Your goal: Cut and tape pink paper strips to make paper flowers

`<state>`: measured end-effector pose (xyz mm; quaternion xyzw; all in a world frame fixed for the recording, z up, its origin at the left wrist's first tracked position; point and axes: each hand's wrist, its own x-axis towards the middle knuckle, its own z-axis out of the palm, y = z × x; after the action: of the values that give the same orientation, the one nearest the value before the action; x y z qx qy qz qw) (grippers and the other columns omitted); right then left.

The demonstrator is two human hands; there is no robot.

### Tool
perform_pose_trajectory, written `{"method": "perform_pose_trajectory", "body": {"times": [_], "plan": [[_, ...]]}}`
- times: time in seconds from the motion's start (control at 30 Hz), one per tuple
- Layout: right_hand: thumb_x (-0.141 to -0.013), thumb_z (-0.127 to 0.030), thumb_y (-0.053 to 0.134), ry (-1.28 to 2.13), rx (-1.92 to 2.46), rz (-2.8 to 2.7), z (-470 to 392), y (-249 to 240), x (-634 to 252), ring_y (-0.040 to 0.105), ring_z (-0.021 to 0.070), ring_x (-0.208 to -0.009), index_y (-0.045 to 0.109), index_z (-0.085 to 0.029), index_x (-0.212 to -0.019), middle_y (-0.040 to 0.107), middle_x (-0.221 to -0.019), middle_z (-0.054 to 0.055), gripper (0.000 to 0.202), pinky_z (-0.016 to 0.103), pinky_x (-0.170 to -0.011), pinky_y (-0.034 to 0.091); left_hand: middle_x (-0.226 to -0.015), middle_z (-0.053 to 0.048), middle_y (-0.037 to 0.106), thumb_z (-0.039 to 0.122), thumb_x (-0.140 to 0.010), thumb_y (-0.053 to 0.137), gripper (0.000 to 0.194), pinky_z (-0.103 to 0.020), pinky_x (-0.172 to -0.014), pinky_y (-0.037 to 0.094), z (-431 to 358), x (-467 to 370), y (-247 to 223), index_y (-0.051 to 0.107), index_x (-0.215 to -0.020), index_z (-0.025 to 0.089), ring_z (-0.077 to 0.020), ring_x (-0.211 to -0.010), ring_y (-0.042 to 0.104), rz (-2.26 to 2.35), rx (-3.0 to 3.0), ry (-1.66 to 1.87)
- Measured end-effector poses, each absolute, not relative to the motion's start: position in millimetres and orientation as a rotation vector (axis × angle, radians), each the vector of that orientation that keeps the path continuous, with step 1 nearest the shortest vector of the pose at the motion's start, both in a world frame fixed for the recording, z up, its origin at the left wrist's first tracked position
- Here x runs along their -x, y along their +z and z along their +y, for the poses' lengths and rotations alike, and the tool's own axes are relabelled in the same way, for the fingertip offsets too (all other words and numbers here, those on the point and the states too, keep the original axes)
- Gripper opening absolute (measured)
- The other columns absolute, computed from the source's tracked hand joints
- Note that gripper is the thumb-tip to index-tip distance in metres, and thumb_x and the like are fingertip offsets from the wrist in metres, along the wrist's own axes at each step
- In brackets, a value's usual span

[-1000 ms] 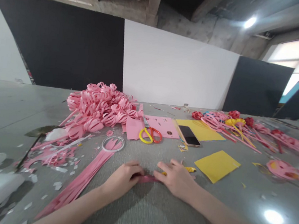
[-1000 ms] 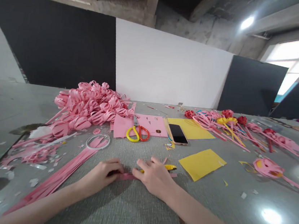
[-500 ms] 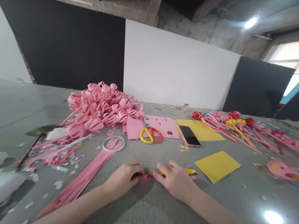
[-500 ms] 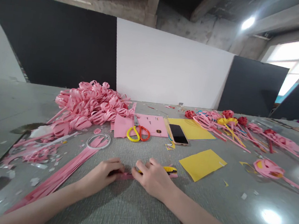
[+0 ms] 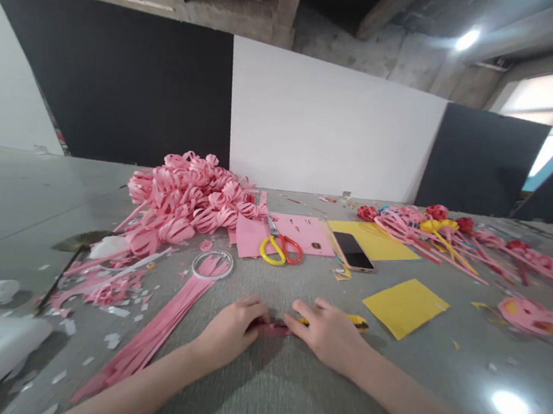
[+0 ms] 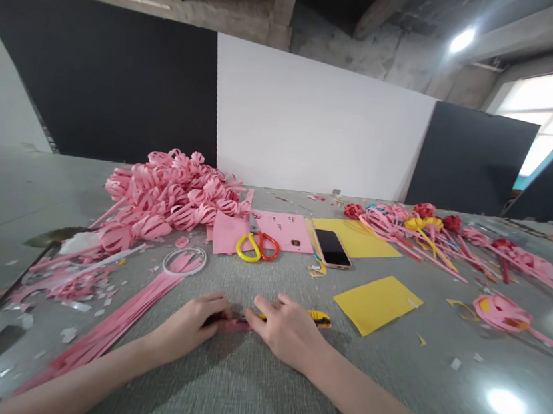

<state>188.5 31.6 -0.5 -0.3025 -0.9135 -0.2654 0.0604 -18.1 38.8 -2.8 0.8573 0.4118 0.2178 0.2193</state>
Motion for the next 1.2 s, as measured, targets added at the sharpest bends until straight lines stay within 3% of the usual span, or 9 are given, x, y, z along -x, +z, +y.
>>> {"method": "perform_pose_trajectory", "body": {"times": [0.6,1.2], "plan": [[-0.085,-0.016,0.039,-0.741,0.900,-2.785,35.3,0.7,-194.5,0.043,0.0099,-0.054,0.050,-0.019,-0.096,0.051,-0.095,0.002,0.015,0.027,-0.059,0.029,-0.075,0.000,0.053,0.009,-0.072,0.041,0.015,-0.020,-0.063,0.036,39.4,17.3,-2.7,0.052,-0.070,0.018,-0.0121,-0.072,0.050,1.173,-2.364,0.590],[-0.084,-0.013,0.035,-0.861,0.821,-2.685,33.7,-8.4,-199.9,0.045,0.0106,-0.056,0.053,-0.017,-0.100,0.052,-0.093,0.007,0.024,0.030,-0.065,0.031,-0.073,0.000,0.052,0.009,-0.074,0.041,0.014,-0.022,-0.063,0.037,40.3,17.0,-4.1,0.052,-0.069,0.017,-0.0128,-0.072,0.049,1.170,-2.376,0.594]]}}
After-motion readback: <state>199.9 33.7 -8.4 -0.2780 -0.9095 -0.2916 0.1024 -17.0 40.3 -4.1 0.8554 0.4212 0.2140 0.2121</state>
